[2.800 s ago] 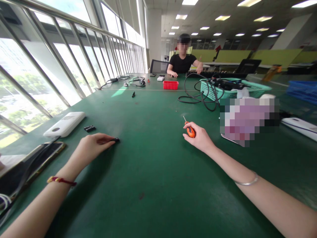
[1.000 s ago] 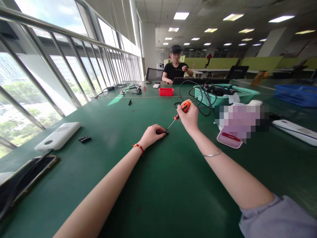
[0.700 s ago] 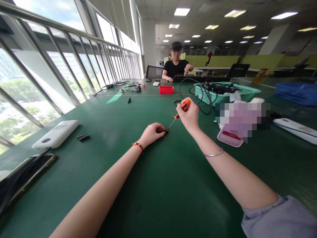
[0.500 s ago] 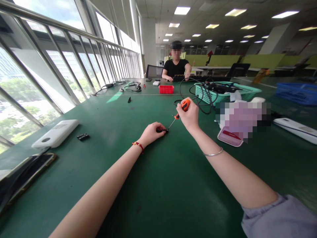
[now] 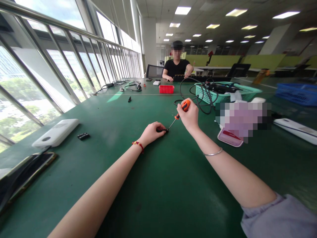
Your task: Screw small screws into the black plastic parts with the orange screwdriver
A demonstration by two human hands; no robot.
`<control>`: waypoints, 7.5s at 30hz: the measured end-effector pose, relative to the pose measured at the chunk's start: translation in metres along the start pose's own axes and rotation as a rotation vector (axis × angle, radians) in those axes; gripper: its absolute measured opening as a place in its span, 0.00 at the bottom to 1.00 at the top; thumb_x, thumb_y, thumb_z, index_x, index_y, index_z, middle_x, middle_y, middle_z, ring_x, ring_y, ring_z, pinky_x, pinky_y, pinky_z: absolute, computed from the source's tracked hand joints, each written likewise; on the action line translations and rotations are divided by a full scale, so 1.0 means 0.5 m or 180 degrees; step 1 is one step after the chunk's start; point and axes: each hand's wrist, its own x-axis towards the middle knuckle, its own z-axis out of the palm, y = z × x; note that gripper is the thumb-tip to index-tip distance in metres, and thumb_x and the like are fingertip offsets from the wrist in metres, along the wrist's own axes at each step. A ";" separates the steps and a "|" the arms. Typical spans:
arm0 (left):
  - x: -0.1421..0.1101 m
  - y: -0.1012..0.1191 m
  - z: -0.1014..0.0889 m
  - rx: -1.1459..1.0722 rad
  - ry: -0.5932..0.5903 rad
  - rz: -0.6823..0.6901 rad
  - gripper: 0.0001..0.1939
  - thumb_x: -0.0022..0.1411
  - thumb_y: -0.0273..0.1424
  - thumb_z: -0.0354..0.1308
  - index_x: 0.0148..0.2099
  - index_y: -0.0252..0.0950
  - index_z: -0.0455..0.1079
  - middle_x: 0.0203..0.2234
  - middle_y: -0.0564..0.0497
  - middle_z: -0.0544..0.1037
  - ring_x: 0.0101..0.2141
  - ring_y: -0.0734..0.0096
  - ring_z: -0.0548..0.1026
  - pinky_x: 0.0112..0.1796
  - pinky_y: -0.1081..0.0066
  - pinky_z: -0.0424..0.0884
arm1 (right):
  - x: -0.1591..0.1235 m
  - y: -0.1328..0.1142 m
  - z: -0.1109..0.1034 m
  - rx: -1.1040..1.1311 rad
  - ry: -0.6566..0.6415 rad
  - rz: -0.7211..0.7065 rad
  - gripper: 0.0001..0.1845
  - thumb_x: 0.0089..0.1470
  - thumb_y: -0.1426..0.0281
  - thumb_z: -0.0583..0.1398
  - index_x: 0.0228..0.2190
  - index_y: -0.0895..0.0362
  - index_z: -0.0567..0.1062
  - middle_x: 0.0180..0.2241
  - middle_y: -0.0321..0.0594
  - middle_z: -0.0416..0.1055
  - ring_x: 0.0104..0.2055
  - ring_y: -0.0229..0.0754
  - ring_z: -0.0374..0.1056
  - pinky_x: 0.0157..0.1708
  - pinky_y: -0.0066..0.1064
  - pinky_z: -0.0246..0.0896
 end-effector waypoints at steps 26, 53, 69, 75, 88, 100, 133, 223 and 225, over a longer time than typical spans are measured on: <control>0.000 -0.004 0.002 -0.0102 0.0009 0.0051 0.08 0.54 0.32 0.58 0.35 0.35 0.75 0.31 0.50 0.76 0.32 0.70 0.74 0.38 0.70 0.72 | -0.005 -0.008 -0.001 -0.0013 -0.0064 0.0027 0.12 0.49 0.63 0.57 0.23 0.51 0.58 0.18 0.30 0.57 0.22 0.38 0.58 0.28 0.31 0.58; 0.000 -0.002 0.001 -0.0151 0.0021 0.0044 0.08 0.54 0.32 0.59 0.35 0.34 0.76 0.30 0.50 0.75 0.31 0.71 0.74 0.37 0.70 0.72 | 0.029 -0.062 -0.044 -0.1370 -0.0524 -0.0388 0.18 0.54 0.54 0.54 0.22 0.53 0.71 0.18 0.36 0.65 0.23 0.41 0.61 0.24 0.30 0.43; 0.000 -0.004 0.003 -0.0148 0.0040 0.0042 0.08 0.54 0.32 0.59 0.35 0.34 0.76 0.30 0.50 0.75 0.31 0.71 0.73 0.37 0.71 0.71 | 0.038 -0.103 -0.063 -0.1771 -0.1226 -0.0228 0.19 0.52 0.52 0.53 0.23 0.52 0.71 0.21 0.37 0.68 0.27 0.43 0.63 0.25 0.31 0.45; -0.002 0.000 0.002 -0.0155 0.0038 0.0034 0.09 0.54 0.33 0.59 0.35 0.34 0.76 0.30 0.50 0.75 0.31 0.70 0.73 0.37 0.70 0.71 | 0.035 -0.104 -0.061 -0.1601 -0.1139 -0.0114 0.10 0.46 0.62 0.57 0.33 0.50 0.72 0.27 0.35 0.72 0.28 0.42 0.64 0.26 0.29 0.47; 0.000 -0.003 0.003 -0.0170 0.0052 0.0070 0.08 0.54 0.32 0.59 0.34 0.34 0.75 0.29 0.50 0.75 0.31 0.71 0.73 0.36 0.71 0.72 | 0.032 -0.101 -0.058 -0.1571 -0.1114 0.0061 0.12 0.43 0.62 0.59 0.33 0.50 0.70 0.27 0.34 0.72 0.28 0.42 0.64 0.26 0.30 0.49; 0.000 -0.006 0.005 -0.0182 0.0039 0.0043 0.08 0.54 0.33 0.59 0.35 0.34 0.75 0.29 0.50 0.75 0.31 0.70 0.73 0.36 0.70 0.71 | 0.030 -0.105 -0.055 -0.1355 -0.1120 0.0162 0.12 0.44 0.62 0.59 0.34 0.51 0.69 0.27 0.34 0.72 0.29 0.43 0.65 0.26 0.30 0.50; -0.003 -0.001 0.001 -0.0215 0.0046 0.0031 0.10 0.53 0.33 0.59 0.37 0.34 0.74 0.30 0.49 0.77 0.32 0.70 0.74 0.38 0.69 0.72 | 0.018 -0.096 -0.040 -0.1301 -0.1115 0.0248 0.19 0.43 0.48 0.58 0.25 0.51 0.68 0.24 0.35 0.70 0.27 0.43 0.63 0.25 0.30 0.50; -0.004 -0.007 -0.005 -0.0244 0.0021 -0.0090 0.08 0.51 0.31 0.59 0.35 0.34 0.74 0.31 0.49 0.79 0.33 0.68 0.75 0.38 0.70 0.72 | -0.005 -0.090 -0.028 -0.1027 -0.1021 0.0296 0.18 0.45 0.51 0.58 0.30 0.51 0.68 0.25 0.33 0.70 0.27 0.42 0.64 0.25 0.30 0.50; -0.003 -0.006 -0.004 -0.0224 0.0036 -0.0094 0.08 0.51 0.31 0.59 0.35 0.34 0.74 0.31 0.49 0.78 0.33 0.68 0.75 0.38 0.69 0.72 | -0.007 -0.085 -0.025 -0.1060 -0.0976 0.0350 0.19 0.46 0.49 0.57 0.26 0.51 0.68 0.23 0.34 0.70 0.28 0.43 0.65 0.25 0.30 0.49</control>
